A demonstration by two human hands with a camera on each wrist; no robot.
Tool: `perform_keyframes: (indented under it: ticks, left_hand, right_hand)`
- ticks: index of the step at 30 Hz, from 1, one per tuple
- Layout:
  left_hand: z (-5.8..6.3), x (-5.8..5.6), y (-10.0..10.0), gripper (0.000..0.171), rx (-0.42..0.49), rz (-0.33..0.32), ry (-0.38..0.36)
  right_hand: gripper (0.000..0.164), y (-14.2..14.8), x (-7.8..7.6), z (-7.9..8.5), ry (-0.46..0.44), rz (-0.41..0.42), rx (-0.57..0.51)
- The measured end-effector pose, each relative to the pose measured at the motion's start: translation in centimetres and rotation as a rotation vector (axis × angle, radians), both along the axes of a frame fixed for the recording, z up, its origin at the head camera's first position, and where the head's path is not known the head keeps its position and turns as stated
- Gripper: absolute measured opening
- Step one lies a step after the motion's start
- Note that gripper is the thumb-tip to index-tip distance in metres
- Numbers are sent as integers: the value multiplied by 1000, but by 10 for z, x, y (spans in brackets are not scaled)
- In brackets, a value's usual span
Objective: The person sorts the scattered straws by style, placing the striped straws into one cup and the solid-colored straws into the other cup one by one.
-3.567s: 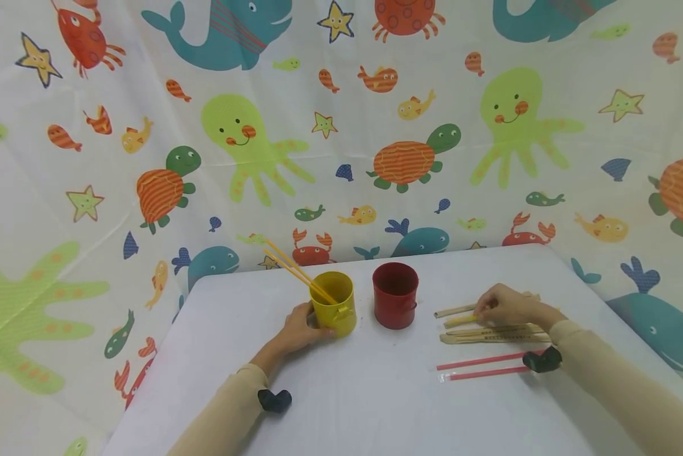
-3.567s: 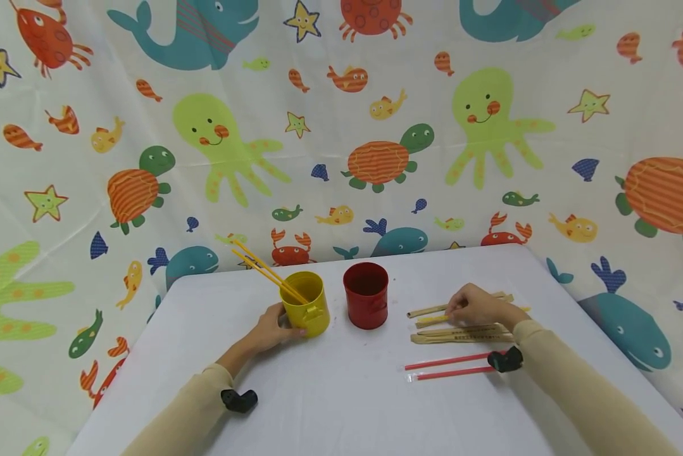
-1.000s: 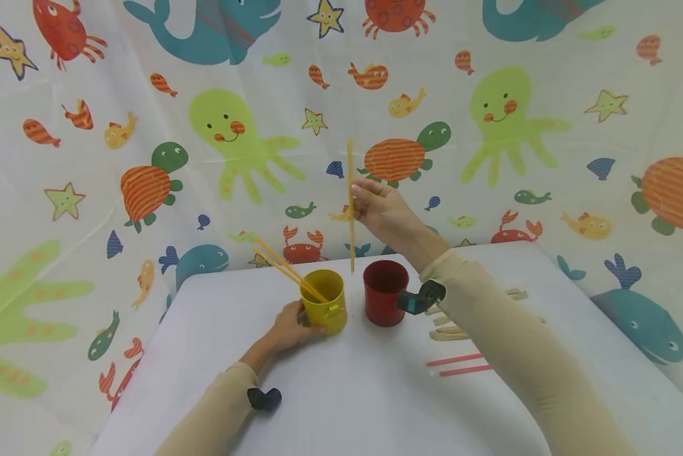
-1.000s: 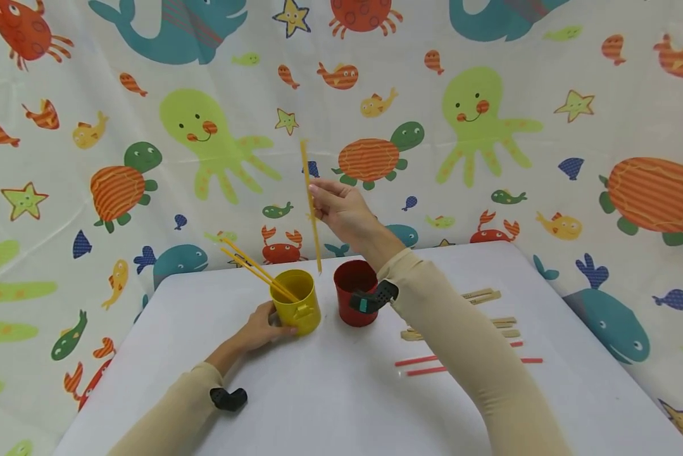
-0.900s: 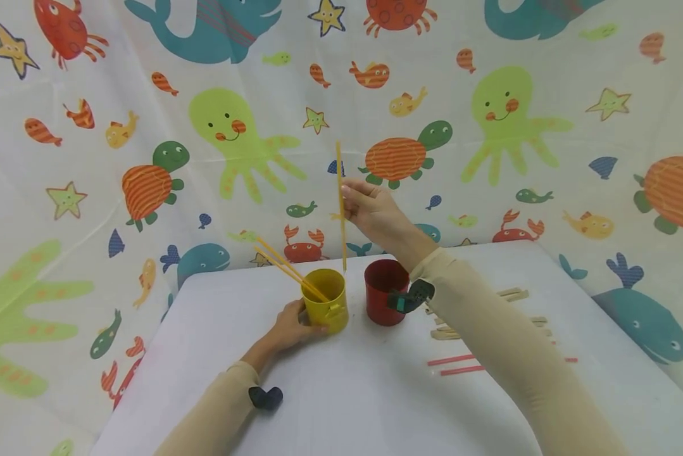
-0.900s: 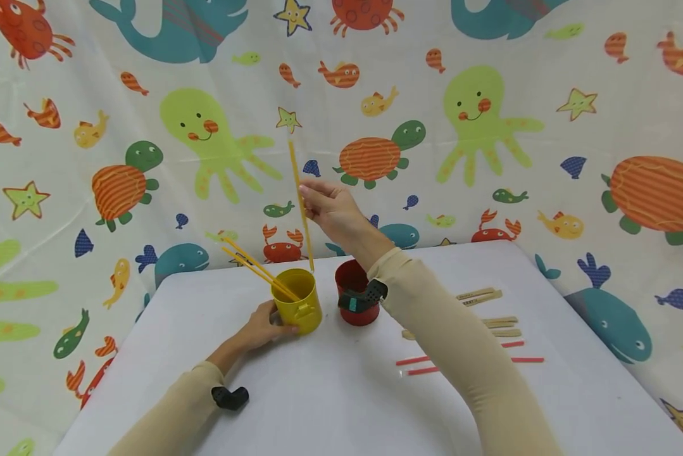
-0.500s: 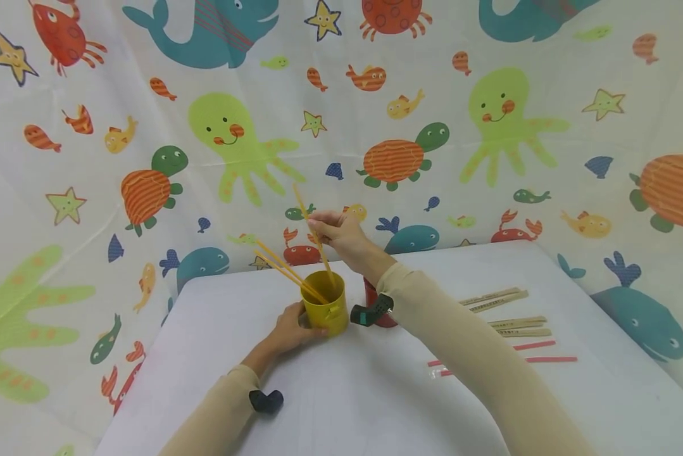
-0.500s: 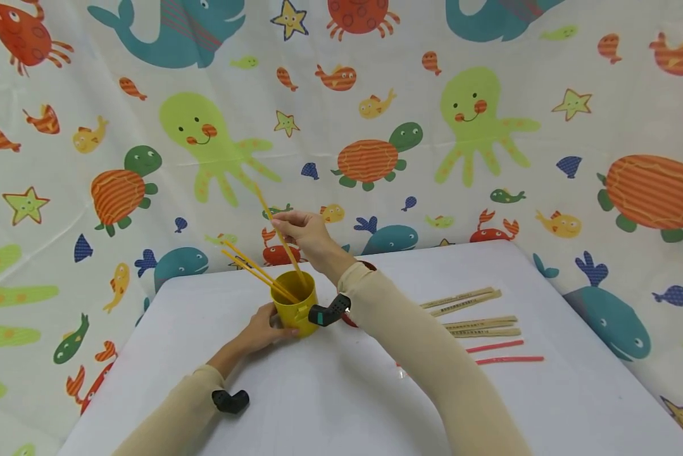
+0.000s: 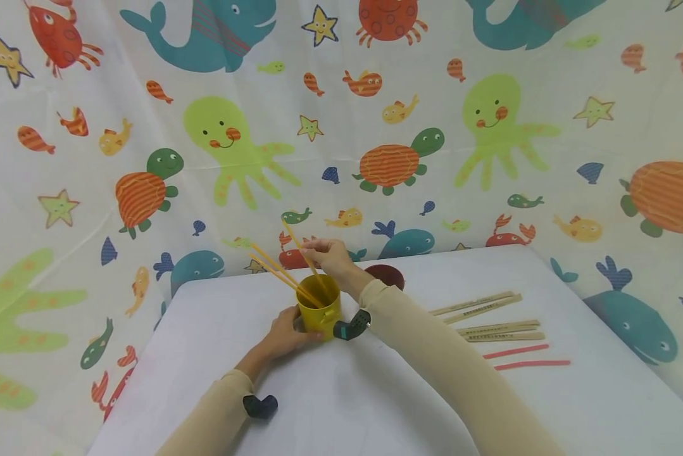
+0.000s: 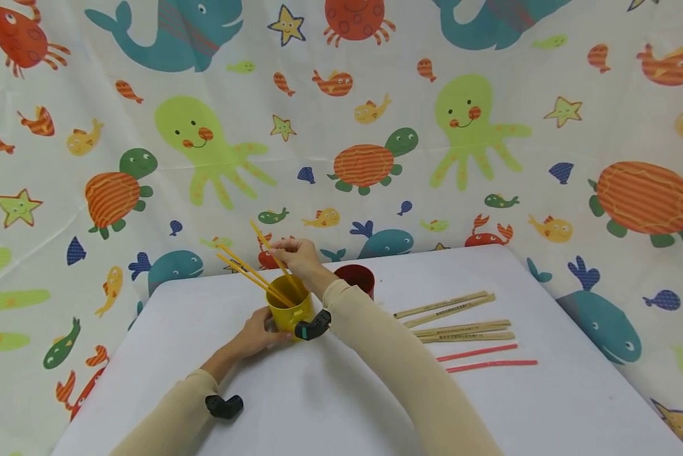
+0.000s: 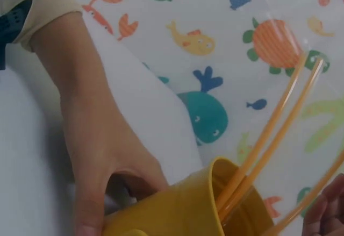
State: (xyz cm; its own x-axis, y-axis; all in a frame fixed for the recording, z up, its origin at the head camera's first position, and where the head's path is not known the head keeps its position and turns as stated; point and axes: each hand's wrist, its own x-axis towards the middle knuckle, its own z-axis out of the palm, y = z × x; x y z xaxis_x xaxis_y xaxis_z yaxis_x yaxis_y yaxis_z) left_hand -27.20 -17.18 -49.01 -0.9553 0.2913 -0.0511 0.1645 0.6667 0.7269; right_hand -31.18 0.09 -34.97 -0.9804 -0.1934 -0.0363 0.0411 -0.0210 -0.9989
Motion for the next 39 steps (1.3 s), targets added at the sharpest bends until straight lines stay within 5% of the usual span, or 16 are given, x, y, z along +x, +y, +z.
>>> perform_keyframes:
  ticks: [19,28,39]
  left_hand:
    - [1,1,1,91,-22,15,-11]
    - [2,-2,2,88,-24,-1,16]
    - [0,-2,1,85,-4,-10,18]
  right_hand:
    - [25,0,0,0,-42,42,96]
    - [36,23,2,12,-39,81,163]
    - [28,65,21,32,74,132,275]
